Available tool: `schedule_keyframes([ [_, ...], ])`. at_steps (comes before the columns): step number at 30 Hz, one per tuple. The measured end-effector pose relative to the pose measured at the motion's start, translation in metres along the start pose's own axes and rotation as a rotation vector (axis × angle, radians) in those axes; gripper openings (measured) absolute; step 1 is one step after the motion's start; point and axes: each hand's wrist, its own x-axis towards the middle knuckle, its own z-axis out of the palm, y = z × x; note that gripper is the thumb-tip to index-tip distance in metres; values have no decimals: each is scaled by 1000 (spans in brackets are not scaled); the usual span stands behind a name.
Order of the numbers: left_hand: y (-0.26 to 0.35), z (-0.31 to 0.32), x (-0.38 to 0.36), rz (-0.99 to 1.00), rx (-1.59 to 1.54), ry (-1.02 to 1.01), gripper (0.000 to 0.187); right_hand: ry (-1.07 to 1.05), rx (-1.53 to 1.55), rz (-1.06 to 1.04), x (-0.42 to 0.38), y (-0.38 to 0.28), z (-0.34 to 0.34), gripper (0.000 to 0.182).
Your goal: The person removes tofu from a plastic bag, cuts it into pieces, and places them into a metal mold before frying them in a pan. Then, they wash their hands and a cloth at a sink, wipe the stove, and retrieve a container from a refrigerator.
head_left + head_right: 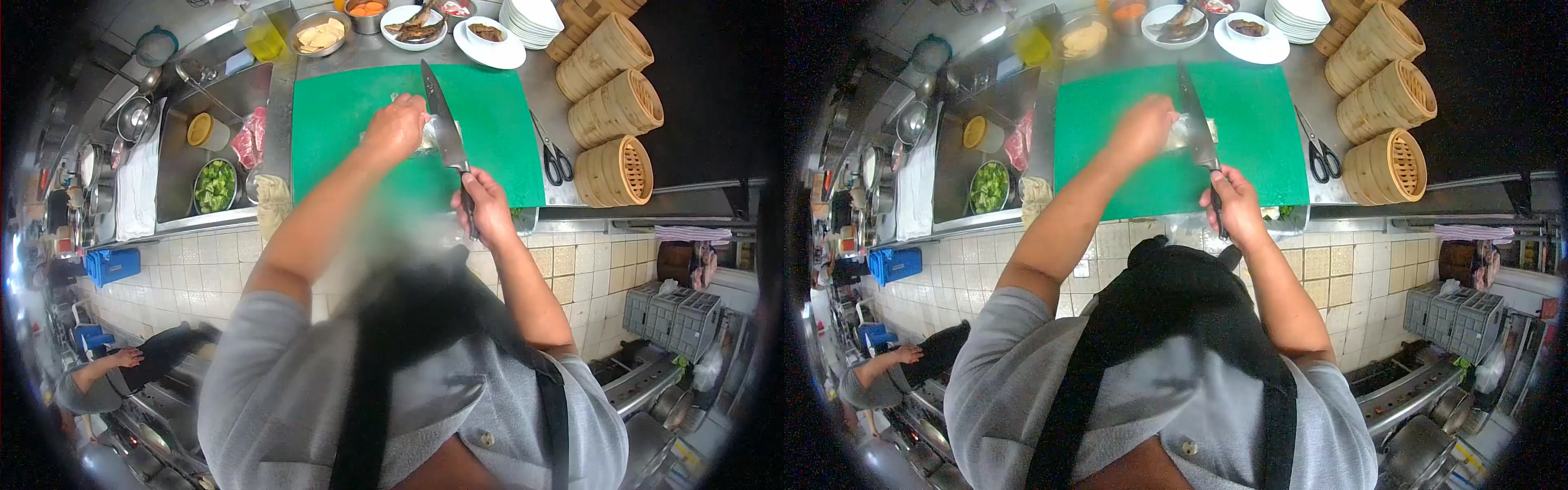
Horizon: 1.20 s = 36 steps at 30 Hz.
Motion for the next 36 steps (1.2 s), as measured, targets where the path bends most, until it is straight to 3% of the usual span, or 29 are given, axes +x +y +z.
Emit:
schedule_keyframes([
  [7, -6, -11, -7, -86, -13, 44, 19, -84, -58, 145, -57, 8, -12, 29],
  [11, -1, -9, -6, -60, -62, 82, 19, -89, -96, 10, -21, 1, 7, 28],
  [15, -18, -7, 0, -56, -2, 105, 19, -81, -88, 31, -14, -5, 18, 30],
  [19, -27, -22, -3, -117, -58, 203, 14, -156, -93, 214, -57, 3, 10, 30],
  [23, -34, -30, -8, -171, -137, 239, 16, -91, -32, 89, -33, 0, 1, 28],
  [25, -44, -34, -14, -184, -185, 238, 17, -72, -110, 16, -10, 0, -18, 31],
  [27, -57, -31, -22, -269, -254, 240, 19, 203, -670, -285, 11, 10, -39, 34],
  [28, -61, -30, -25, -271, -254, 244, 19, 199, -674, -286, 13, 8, -46, 34],
  [30, -67, -29, -31, -433, -368, 224, 19, 345, -1147, -368, 17, 6, -61, 38],
  [31, -59, -33, -33, -437, -368, 230, 19, 338, -1150, -372, 22, 11, -70, 38],
  [33, -41, -35, -36, -772, -790, 255, 21, 390, -1303, -649, 31, 21, -80, 38],
  [34, -41, -29, -37, -776, -790, 259, 21, 388, -1365, -518, 32, 19, -82, 38],
  [35, -45, -18, -40, -740, -848, 340, 22, 380, -1366, -520, 37, 19, -81, 38],
  [36, -50, -9, -43, -703, -903, 422, 23, 381, -1395, -655, 43, 17, -75, 39],
])
